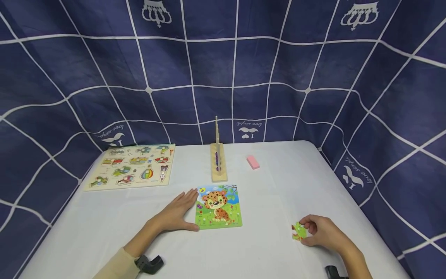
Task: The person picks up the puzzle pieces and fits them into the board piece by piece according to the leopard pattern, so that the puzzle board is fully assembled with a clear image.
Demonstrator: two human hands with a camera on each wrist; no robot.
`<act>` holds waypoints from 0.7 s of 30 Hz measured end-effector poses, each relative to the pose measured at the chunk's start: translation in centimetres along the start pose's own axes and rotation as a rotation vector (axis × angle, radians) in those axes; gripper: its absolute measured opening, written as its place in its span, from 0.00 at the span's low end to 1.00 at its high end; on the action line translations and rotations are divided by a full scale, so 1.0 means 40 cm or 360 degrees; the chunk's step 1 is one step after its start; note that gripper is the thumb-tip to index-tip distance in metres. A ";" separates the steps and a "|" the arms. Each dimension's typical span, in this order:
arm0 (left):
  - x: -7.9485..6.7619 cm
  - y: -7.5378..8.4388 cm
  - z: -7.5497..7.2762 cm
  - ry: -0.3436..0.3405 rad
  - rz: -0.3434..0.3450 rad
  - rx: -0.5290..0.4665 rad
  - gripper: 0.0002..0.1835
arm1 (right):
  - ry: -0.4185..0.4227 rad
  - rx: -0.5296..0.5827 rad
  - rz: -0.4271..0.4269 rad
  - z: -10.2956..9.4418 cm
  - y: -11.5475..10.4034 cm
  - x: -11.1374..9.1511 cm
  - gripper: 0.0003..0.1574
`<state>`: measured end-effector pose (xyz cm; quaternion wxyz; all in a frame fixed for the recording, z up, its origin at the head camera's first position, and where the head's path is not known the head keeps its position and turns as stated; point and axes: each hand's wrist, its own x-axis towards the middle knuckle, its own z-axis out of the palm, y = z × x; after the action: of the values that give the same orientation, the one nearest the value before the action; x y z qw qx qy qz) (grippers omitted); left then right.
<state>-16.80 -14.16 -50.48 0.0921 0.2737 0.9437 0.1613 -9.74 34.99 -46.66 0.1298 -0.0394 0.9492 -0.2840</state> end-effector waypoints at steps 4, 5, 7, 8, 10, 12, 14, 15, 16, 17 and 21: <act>-0.002 0.001 0.000 -0.0007 0.0003 -0.0001 0.70 | 0.0013 0.0010 0.0031 0.004 -0.002 0.002 0.35; -0.002 0.001 -0.001 -0.0005 0.0006 -0.0006 0.69 | 0.0014 0.0009 0.0034 0.004 -0.005 0.004 0.35; -0.002 0.002 -0.002 -0.0006 0.0008 -0.0012 0.69 | 0.0012 0.0025 0.0051 0.004 -0.013 0.009 0.35; -0.002 0.002 -0.003 -0.0007 0.0009 -0.0012 0.69 | 0.0012 0.0027 0.0048 0.004 -0.017 0.012 0.35; -0.002 0.002 -0.004 -0.0006 0.0007 -0.0011 0.69 | 0.0004 0.0037 0.0020 0.003 -0.027 0.017 0.35; -0.001 0.002 -0.005 -0.0009 0.0003 -0.0006 0.69 | -0.0003 0.0055 -0.0008 0.002 -0.038 0.021 0.35; 0.000 0.002 -0.005 -0.0011 0.0002 0.0002 0.68 | -0.0008 0.0060 -0.0044 0.003 -0.048 0.025 0.35; 0.001 0.002 -0.005 -0.0011 0.0002 0.0004 0.68 | -0.0013 0.0064 -0.0063 0.003 -0.053 0.027 0.35; 0.001 0.002 -0.005 -0.0012 0.0002 0.0003 0.68 | -0.0013 0.0065 -0.0066 0.005 -0.059 0.030 0.34; 0.001 0.002 -0.005 -0.0013 0.0001 0.0004 0.68 | -0.0011 0.0062 -0.0074 0.007 -0.065 0.032 0.34; 0.000 0.002 -0.005 -0.0011 0.0001 0.0006 0.68 | -0.0010 0.0045 -0.0114 0.022 -0.094 0.047 0.33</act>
<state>-16.83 -14.16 -50.28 0.0949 0.2747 0.9436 0.1587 -11.33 31.09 -45.71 0.1231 -0.0723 0.9427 -0.3016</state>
